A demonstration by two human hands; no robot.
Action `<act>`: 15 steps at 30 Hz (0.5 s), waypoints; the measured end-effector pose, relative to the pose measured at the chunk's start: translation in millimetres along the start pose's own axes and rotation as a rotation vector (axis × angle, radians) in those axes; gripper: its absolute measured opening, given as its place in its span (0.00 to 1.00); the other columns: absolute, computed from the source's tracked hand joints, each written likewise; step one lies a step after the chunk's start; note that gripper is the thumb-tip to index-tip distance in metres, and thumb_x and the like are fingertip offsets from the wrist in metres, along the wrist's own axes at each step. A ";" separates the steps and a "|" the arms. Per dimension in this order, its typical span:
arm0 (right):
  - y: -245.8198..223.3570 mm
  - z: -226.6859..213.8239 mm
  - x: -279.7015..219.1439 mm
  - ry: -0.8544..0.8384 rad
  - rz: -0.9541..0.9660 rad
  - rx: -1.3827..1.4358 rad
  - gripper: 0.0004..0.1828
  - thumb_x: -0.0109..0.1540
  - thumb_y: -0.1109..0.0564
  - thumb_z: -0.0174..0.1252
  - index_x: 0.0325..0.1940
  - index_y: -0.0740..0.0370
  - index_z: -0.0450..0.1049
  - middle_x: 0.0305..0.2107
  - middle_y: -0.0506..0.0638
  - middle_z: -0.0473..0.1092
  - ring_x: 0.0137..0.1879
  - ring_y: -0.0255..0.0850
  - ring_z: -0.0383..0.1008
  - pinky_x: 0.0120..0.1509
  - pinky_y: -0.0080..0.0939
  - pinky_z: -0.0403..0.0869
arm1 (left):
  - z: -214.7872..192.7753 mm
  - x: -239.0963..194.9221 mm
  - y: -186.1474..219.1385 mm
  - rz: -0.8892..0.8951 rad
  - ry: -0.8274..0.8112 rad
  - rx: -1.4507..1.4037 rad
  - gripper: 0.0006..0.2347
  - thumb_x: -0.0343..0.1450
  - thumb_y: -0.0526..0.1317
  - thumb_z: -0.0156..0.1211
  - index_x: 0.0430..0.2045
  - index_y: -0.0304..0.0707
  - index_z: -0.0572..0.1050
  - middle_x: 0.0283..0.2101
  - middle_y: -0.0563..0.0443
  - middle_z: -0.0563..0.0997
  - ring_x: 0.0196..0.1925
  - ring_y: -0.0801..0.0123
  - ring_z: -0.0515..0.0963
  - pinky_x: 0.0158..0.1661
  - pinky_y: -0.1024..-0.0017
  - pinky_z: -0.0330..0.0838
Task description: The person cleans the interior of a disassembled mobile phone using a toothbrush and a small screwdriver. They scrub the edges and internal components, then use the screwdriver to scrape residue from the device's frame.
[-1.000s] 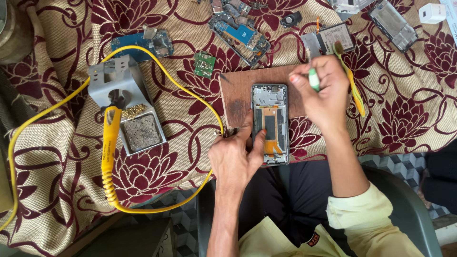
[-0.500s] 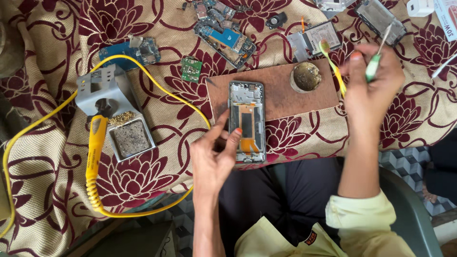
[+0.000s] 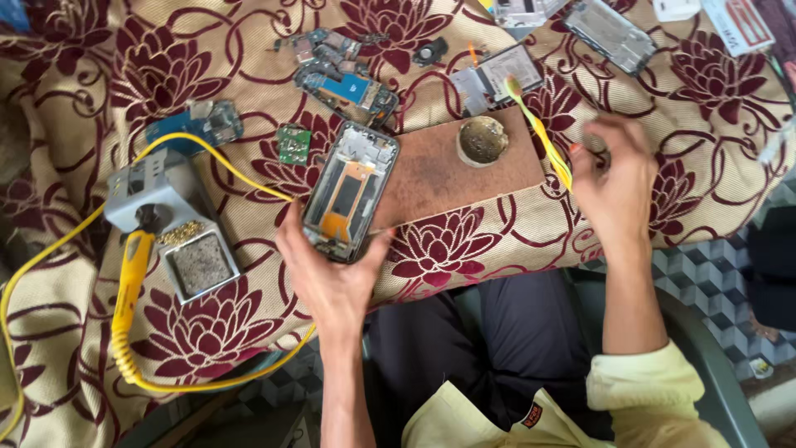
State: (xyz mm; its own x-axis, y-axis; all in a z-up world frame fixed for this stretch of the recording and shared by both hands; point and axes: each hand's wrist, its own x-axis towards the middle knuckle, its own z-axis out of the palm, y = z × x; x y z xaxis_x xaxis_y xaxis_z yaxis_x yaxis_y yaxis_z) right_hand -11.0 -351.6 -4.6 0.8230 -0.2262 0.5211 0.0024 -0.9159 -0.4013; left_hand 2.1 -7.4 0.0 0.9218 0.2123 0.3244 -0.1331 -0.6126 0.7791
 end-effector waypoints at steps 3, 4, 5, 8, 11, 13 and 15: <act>-18.2 6.2 -9.6 -0.144 -0.007 0.023 0.16 0.61 0.65 0.64 0.53 0.71 0.78 0.46 0.63 0.74 0.55 0.57 0.74 0.63 0.53 0.71 | 2.9 2.8 -0.9 -0.146 -0.124 0.049 0.43 0.53 0.41 0.81 0.62 0.27 0.62 0.56 0.29 0.71 0.52 0.42 0.77 0.49 0.52 0.73; -21.1 9.2 -10.6 -0.146 -0.005 0.004 0.16 0.61 0.66 0.63 0.53 0.72 0.78 0.44 0.63 0.74 0.53 0.57 0.74 0.61 0.54 0.71 | 1.6 2.2 -2.1 -0.124 -0.130 0.032 0.42 0.55 0.41 0.81 0.63 0.28 0.62 0.56 0.31 0.73 0.53 0.44 0.77 0.51 0.54 0.73; -22.4 11.9 -10.4 -0.142 -0.002 -0.021 0.15 0.62 0.67 0.62 0.53 0.73 0.77 0.43 0.63 0.74 0.51 0.56 0.75 0.59 0.54 0.72 | 1.3 2.6 -3.1 -0.097 -0.138 0.007 0.41 0.56 0.40 0.80 0.64 0.28 0.62 0.55 0.32 0.74 0.55 0.46 0.78 0.53 0.56 0.73; -16.8 10.9 -8.7 -0.184 0.239 -0.028 0.13 0.65 0.66 0.56 0.54 0.70 0.77 0.39 0.60 0.75 0.37 0.50 0.75 0.41 0.49 0.73 | -5.7 5.5 -8.3 -0.089 -0.191 -0.134 0.42 0.57 0.37 0.79 0.66 0.28 0.59 0.57 0.33 0.75 0.58 0.51 0.78 0.57 0.60 0.73; -8.7 3.0 -13.9 -0.042 0.215 0.079 0.11 0.73 0.68 0.51 0.56 0.72 0.76 0.39 0.56 0.75 0.38 0.39 0.76 0.44 0.40 0.73 | -11.4 8.4 -14.2 -0.187 -0.289 -0.320 0.43 0.56 0.32 0.76 0.68 0.30 0.56 0.57 0.35 0.77 0.58 0.56 0.80 0.58 0.65 0.74; -8.7 -0.8 -26.2 0.042 0.216 0.283 0.10 0.77 0.67 0.47 0.56 0.72 0.74 0.38 0.53 0.75 0.40 0.33 0.74 0.47 0.35 0.72 | -14.3 8.6 -18.4 -0.234 -0.328 -0.377 0.44 0.56 0.30 0.74 0.69 0.31 0.56 0.57 0.35 0.78 0.57 0.57 0.81 0.58 0.67 0.74; -14.7 -1.5 -39.1 0.058 0.370 0.584 0.10 0.80 0.63 0.43 0.56 0.70 0.70 0.36 0.48 0.73 0.35 0.27 0.69 0.42 0.30 0.71 | -14.2 10.1 -20.6 -0.229 -0.339 -0.369 0.43 0.56 0.28 0.75 0.68 0.31 0.56 0.58 0.34 0.77 0.58 0.56 0.80 0.58 0.66 0.74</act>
State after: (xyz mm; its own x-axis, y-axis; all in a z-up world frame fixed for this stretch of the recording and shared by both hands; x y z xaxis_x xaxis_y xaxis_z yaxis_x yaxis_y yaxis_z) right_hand -44.1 -329.7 -18.0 0.7968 -0.5218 0.3046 0.0461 -0.4501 -0.8918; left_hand 9.0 18.2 -5.2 0.9997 0.0144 -0.0191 0.0222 -0.2589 0.9656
